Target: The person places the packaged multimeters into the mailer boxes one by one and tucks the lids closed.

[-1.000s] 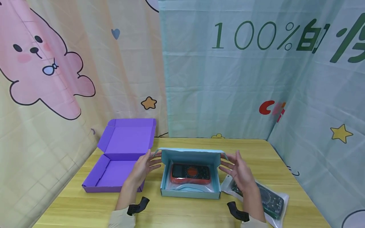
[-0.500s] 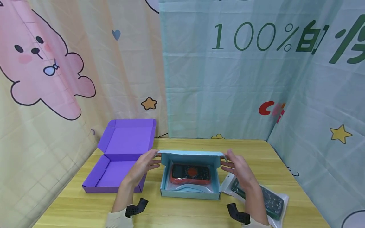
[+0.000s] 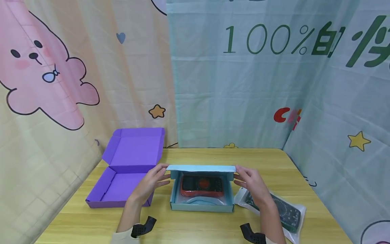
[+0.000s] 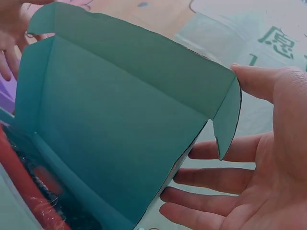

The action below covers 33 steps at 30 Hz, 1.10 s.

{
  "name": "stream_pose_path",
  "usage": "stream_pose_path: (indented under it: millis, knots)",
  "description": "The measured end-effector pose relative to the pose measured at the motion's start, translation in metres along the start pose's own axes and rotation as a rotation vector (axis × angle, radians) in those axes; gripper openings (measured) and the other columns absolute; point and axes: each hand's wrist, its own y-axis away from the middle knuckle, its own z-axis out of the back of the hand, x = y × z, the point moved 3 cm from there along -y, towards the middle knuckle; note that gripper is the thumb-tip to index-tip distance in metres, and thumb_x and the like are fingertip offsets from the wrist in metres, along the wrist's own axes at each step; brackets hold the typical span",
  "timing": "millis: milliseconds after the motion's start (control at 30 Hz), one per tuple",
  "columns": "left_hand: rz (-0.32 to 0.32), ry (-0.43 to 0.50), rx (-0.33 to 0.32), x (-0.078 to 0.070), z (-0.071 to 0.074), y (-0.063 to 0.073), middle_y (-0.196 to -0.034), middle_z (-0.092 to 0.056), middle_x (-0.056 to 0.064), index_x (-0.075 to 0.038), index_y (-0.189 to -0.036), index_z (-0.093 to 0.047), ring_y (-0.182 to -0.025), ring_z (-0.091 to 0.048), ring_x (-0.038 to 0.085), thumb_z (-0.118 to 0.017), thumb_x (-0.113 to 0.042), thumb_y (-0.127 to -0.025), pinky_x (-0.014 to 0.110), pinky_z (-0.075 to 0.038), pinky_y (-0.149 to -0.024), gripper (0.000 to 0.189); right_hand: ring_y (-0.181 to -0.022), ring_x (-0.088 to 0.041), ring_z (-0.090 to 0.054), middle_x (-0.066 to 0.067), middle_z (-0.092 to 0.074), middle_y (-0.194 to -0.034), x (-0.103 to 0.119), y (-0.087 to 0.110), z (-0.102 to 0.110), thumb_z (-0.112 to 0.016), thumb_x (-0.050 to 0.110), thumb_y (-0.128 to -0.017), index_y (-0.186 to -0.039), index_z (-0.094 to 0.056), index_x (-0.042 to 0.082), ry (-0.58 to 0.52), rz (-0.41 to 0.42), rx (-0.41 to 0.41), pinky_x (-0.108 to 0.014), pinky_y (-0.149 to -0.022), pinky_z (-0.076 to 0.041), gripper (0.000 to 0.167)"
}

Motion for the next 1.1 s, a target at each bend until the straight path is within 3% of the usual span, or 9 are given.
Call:
stream_pose_path:
  millis: [200,433,633,700,867,1100]
  knots:
    - [-0.034,-0.008,-0.026,0.008,-0.007,0.013,-0.144,-0.05,0.018,-0.002,-0.143,-0.052,-0.135,-0.045,0.05,-0.056,-0.028,-0.109,0.053,-0.044,-0.11,0.044,-0.12,-0.033,-0.064,-0.022,-0.061,-0.136,-0.007,0.007,-0.003,-0.044,0.03,-0.113,-0.142,-0.052,-0.014,0.02,0.008,-0.02,-0.033,-0.096,-0.055,0.054]
    - [-0.053,-0.04,-0.055,0.013,-0.012,0.023,-0.157,-0.04,0.017,-0.004,-0.15,-0.049,-0.137,-0.045,0.047,-0.055,-0.021,-0.109,0.054,-0.042,-0.111,0.044,-0.118,-0.019,-0.065,-0.021,-0.06,-0.137,-0.011,0.01,-0.007,-0.042,0.026,-0.114,-0.14,-0.052,-0.017,0.006,0.051,0.001,-0.03,-0.097,-0.053,0.051]
    - [-0.09,-0.108,-0.085,0.014,-0.019,0.027,-0.155,-0.044,0.018,-0.003,-0.149,-0.05,-0.135,-0.048,0.047,-0.055,-0.024,-0.109,0.058,-0.041,-0.11,0.045,-0.121,-0.011,-0.062,-0.031,-0.052,-0.144,-0.016,0.017,-0.007,-0.038,0.023,-0.115,-0.136,-0.053,-0.02,-0.007,0.07,0.012,-0.027,-0.099,-0.052,0.051]
    - [-0.094,-0.132,-0.095,0.016,-0.02,0.029,-0.154,-0.046,0.017,-0.003,-0.149,-0.05,-0.138,-0.045,0.044,-0.055,-0.024,-0.109,0.06,-0.036,-0.114,0.045,-0.121,-0.007,-0.061,-0.035,-0.048,-0.146,-0.019,0.019,-0.007,-0.038,0.023,-0.115,-0.136,-0.054,-0.019,0.0,0.065,0.016,-0.026,-0.099,-0.051,0.05]
    - [-0.072,-0.156,-0.102,0.021,-0.021,0.036,-0.155,-0.046,0.016,-0.001,-0.149,-0.051,-0.147,-0.033,0.039,-0.057,-0.025,-0.107,0.062,-0.02,-0.121,0.048,-0.124,0.0,-0.057,-0.035,-0.045,-0.149,-0.024,0.025,-0.009,-0.04,0.019,-0.114,-0.142,-0.05,-0.016,0.025,0.052,0.043,-0.024,-0.101,-0.048,0.047]
    - [-0.053,-0.123,-0.065,0.027,-0.021,0.042,-0.158,-0.042,0.018,-0.001,-0.152,-0.046,-0.148,-0.031,0.039,-0.058,-0.023,-0.107,0.061,-0.02,-0.121,0.052,-0.123,-0.001,-0.058,-0.031,-0.05,-0.147,-0.032,0.032,-0.008,-0.041,0.016,-0.113,-0.148,-0.046,-0.012,0.06,0.049,0.04,-0.02,-0.099,-0.047,0.045]
